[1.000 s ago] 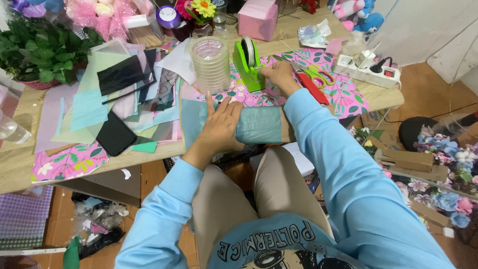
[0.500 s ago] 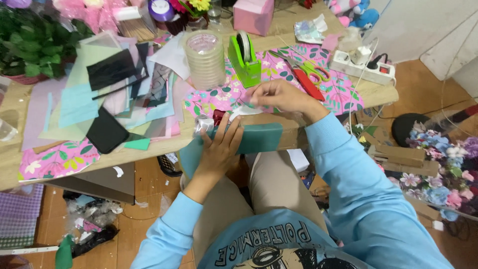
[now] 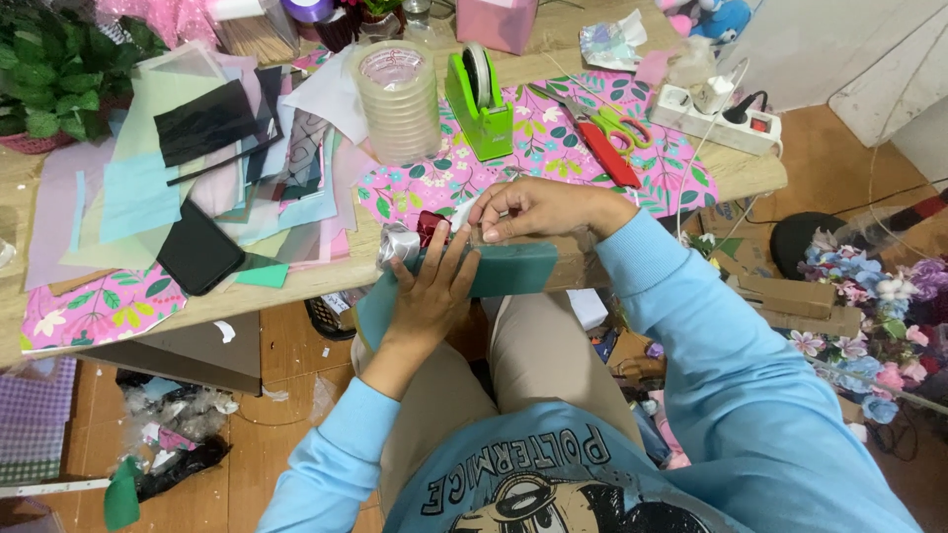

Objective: The person constructs a floral arrangement by wrapping cardboard with blue and white wrapping paper, securing it with tape, and inserting ribbon roses into the top.

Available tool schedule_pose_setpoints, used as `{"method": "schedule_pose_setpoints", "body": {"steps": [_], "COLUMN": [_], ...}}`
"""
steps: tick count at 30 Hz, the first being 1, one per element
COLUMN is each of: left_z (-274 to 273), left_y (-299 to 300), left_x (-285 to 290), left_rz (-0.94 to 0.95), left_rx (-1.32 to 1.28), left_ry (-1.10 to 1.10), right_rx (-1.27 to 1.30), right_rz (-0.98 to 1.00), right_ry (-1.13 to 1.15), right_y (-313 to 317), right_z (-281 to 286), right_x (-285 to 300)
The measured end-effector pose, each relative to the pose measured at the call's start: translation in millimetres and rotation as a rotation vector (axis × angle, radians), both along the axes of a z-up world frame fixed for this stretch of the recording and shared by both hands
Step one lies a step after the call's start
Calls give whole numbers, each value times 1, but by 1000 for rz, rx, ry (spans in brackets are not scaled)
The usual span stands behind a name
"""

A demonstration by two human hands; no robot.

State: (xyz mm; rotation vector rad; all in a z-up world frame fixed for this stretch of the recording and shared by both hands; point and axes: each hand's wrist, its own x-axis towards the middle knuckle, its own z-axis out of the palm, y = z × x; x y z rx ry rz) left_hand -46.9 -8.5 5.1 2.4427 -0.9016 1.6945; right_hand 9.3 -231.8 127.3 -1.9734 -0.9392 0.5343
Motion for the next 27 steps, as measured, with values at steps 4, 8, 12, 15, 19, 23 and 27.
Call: {"method": "schedule_pose_setpoints", "body": {"steps": [4,8,12,15,19,23,27], "left_z": [0,0,-3,-4,-11,-11,3], "left_y": [3,2,2,1,2,-1,0], "left_x": [3,3,3,5,8,5,-1], "left_rz": [-9,-1,-1,-13,-22,3,9], "left_rx": [32,32,37,33,44,42,30], "left_ry": [-14,-8,8,-5,-12,-57,-70], "right_rx": [-33,-49,-57,-52,-49,-65,-16], "right_rz": [-45,-77,-77,-114,-133,-179,-189], "right_ry": [-8,-5,-8,3,5,29,163], "right_y": [3,4,4,4,6,5,0], "right_z": [0,-3,-10,-11,-11,-20,-44], "right_x": [-3,-3,1,-3,-8,-1,5]}}
